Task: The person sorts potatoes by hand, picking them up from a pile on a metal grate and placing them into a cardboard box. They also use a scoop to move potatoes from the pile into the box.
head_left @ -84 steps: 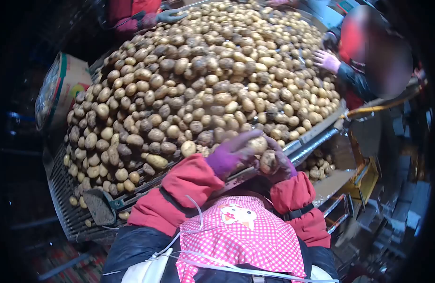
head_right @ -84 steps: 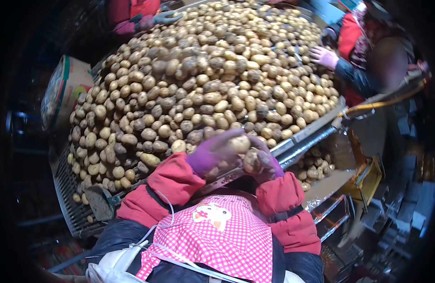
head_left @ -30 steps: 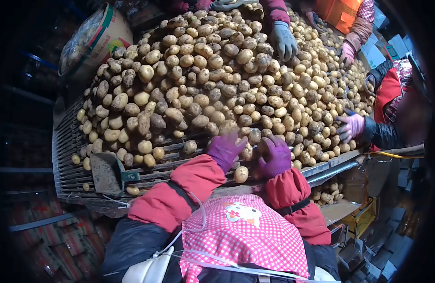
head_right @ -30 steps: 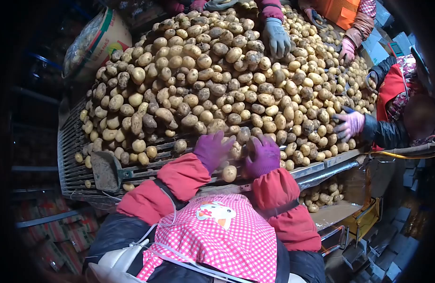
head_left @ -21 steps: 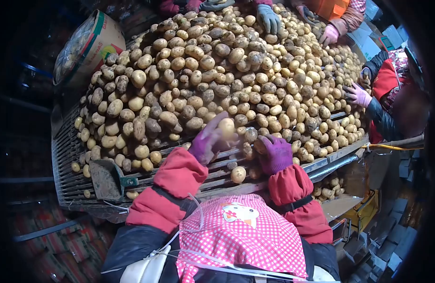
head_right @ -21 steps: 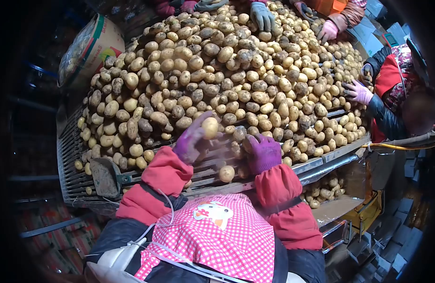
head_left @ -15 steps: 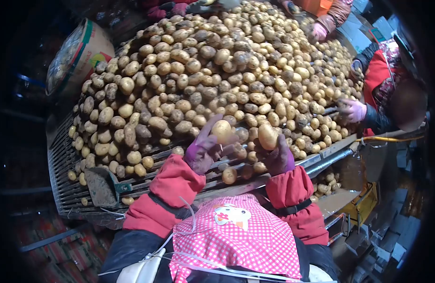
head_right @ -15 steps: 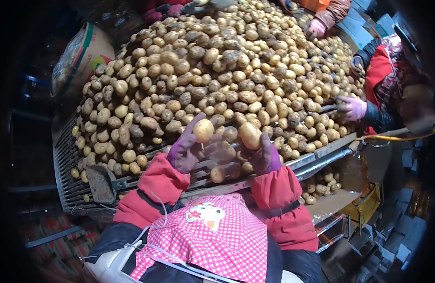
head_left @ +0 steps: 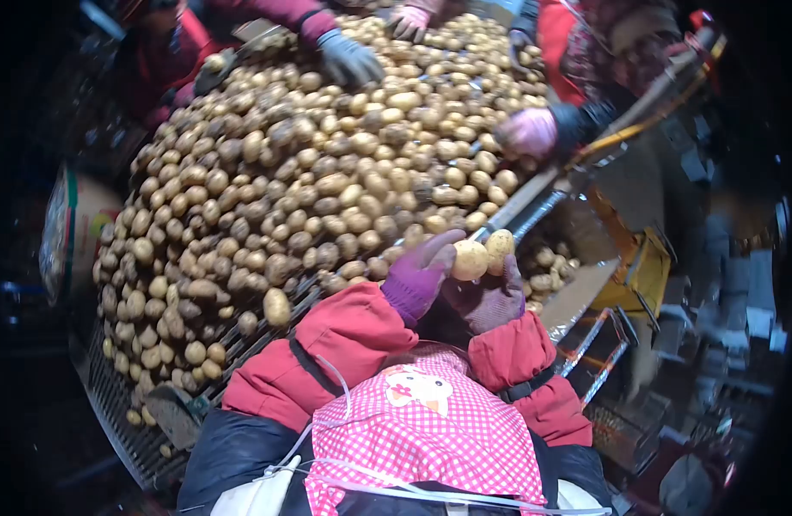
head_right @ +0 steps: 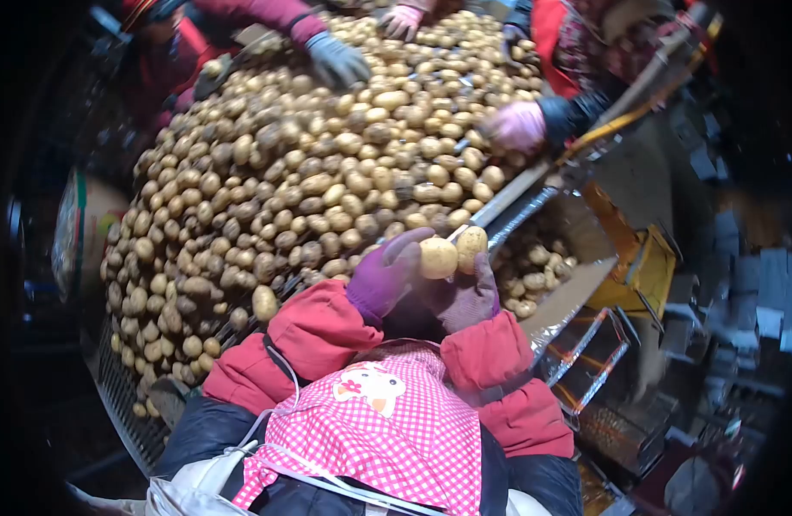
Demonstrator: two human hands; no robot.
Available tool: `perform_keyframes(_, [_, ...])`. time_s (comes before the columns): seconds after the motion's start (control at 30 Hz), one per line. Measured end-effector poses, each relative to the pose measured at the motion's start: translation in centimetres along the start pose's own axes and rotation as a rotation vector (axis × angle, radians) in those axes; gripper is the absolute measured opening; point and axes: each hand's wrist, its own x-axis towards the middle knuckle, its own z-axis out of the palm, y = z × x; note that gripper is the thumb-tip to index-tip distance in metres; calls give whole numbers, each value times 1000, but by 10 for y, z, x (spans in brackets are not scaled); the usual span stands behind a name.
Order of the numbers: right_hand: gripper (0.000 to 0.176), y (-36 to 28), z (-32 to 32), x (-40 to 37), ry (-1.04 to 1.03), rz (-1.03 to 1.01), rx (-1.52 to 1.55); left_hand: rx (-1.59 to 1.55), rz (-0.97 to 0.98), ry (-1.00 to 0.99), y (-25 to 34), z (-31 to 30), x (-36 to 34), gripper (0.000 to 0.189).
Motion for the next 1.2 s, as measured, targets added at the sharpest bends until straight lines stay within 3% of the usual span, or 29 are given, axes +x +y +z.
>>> perform_keyframes(0.07, [61,-26,-6,-21,62,-55,154,272,-40,-114,21,30,13,45])
perform_keyframes(0.17, [60,-69,-45,-54,330,-362,-167,416,129,-89,-11,67,21,51])
perform_keyframes(0.2, [63,-81,-57,-65,457,-503,-150,374,148,-93,-43,67,27,54])
perform_keyframes(0.27, [62,-165,-211,-123,112,-70,83,273,43,-124,-32,62,25,51])
perform_keyframes(0.37, [50,-185,-211,-188,723,-693,-3,98,-160,-79,-29,34,25,44])
perform_keyframes(0.4, [48,-193,-230,-206,863,-807,-82,28,-231,-53,-30,27,23,42])
perform_keyframes(0.43, [43,-196,-233,-224,839,-810,4,-39,-249,-32,-28,23,20,41])
perform_keyframes(0.47, [38,-205,-242,-229,991,-938,243,-107,-264,-5,-23,18,15,40])
perform_keyframes(0.5, [54,-213,-264,-244,1067,-959,98,-175,-276,28,-21,12,9,39])
perform_keyframes(0.53, [49,-228,-307,-250,1059,-946,-174,-131,-139,46,-34,2,4,37])
perform_keyframes(0.6, [42,-256,-390,-263,1059,-969,-700,-199,-99,158,-22,-12,-10,37])
perform_keyframes(0.67, [38,-281,-339,-222,456,-638,-268,-122,-14,280,-19,-45,-30,37])
perform_keyframes(0.73, [47,-271,-309,-150,653,-944,-445,-36,34,481,-11,-85,-52,42])
perform_keyframes(0.77, [48,-282,-294,-117,445,-689,-505,40,93,580,-20,-110,-66,44])
perform_keyframes(0.87, [45,-162,-73,7,378,-413,-1048,7,321,887,-54,-181,-118,38])
perform_keyframes(0.9, [46,-118,-30,36,292,-333,-1143,34,343,982,-61,-201,-138,39])
perform_keyframes(0.93, [37,-86,-30,69,79,-270,-1258,-16,391,990,-65,-217,-158,39])
perform_keyframes(0.97, [28,-38,-6,93,-97,-416,-1723,0,212,1100,-60,-223,-178,41])
perform_keyframes(1.0, [28,17,41,93,-220,-402,-1937,30,201,1119,-68,-231,-193,42])
perform_keyframes(1.03, [28,58,28,107,-380,-456,-2017,61,187,1136,-78,-237,-208,44])
perform_keyframes(1.07, [29,93,40,116,-587,-383,-2150,193,81,1103,-83,-238,-222,46])
perform_keyframes(1.1, [27,126,69,114,-742,-188,-2611,321,-30,1062,-86,-238,-235,47])
perform_keyframes(1.13, [28,158,62,127,-844,197,-2885,403,-143,973,-87,-238,-241,48])
perform_keyframes(1.2, [33,191,55,132,-826,185,-3009,683,-237,934,-71,-229,-232,59])
